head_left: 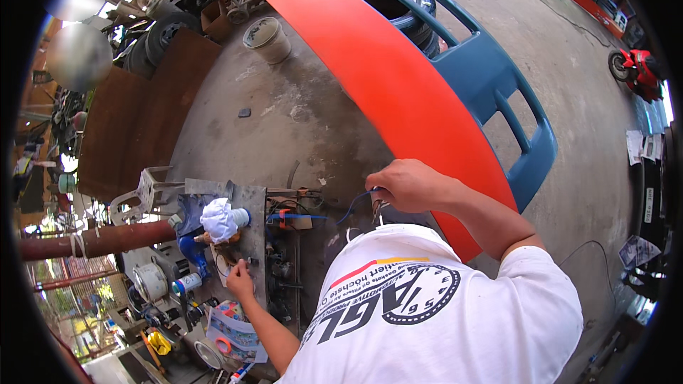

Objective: The person applies blue masking tape to a red and blue car bumper, smoothing it along the edge. They then use a heat gun to warm the taped area of the bumper.

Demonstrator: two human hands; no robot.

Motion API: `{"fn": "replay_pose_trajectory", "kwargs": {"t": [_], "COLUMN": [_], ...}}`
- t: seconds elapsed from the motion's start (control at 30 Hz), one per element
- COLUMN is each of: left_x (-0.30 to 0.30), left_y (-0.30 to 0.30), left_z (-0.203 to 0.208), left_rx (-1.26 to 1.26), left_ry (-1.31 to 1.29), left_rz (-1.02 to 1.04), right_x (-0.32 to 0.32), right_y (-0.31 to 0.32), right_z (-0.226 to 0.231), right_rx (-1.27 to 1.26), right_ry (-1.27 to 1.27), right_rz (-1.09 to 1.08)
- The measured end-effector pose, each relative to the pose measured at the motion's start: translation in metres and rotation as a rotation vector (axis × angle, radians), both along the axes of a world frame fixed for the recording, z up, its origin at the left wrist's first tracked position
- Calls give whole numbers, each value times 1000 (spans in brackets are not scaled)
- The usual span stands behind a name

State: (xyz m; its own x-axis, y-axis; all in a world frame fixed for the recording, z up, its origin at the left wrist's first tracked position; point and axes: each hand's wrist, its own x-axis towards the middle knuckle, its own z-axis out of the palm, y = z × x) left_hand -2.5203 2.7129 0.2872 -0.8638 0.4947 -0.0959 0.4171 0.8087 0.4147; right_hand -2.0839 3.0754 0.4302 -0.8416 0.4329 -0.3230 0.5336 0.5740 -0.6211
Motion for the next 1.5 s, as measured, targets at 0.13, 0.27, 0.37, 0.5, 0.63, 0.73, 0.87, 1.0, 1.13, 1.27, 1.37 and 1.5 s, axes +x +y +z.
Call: {"fn": "replay_pose_trajectory", "kwargs": {"t": [0.13,0.27,0.37,0.5,0.63,0.73,0.87,1.0,1.13,1.27,1.37,1.5], "left_x": [-44,-9,85,76,33,-45,-150,-271,-340,-379,-403,-436], "left_y": [52,219,338,426,491,546,593,643,700,764,807,852], "left_z": [-1,42,112,121,134,117,109,98,84,70,50,43], "left_rx": [169,645,591,524,509,542,517,461,410,388,352,296], "left_ry": [11,-341,-736,-934,-943,-879,-799,-592,-474,-474,-475,-446], "left_rz": [165,-202,-749,-1249,-1173,-1255,-881,-698,-519,-498,-487,-467], "right_x": [-20,-63,-104,-133,-160,-183,-126,-5,-12,-55,-101,-168], "right_y": [50,68,74,110,170,230,293,288,312,370,419,495], "right_z": [3,-7,-16,16,9,-51,-240,-325,-331,-325,-312,-293], "right_rx": [22,47,24,-120,-136,-114,505,652,354,333,299,266], "right_ry": [171,220,404,787,965,906,288,-420,-840,-876,-863,-806], "right_rz": [-25,-37,-51,-275,-504,-816,-1526,-1966,-1946,-1878,-1834,-1769]}}
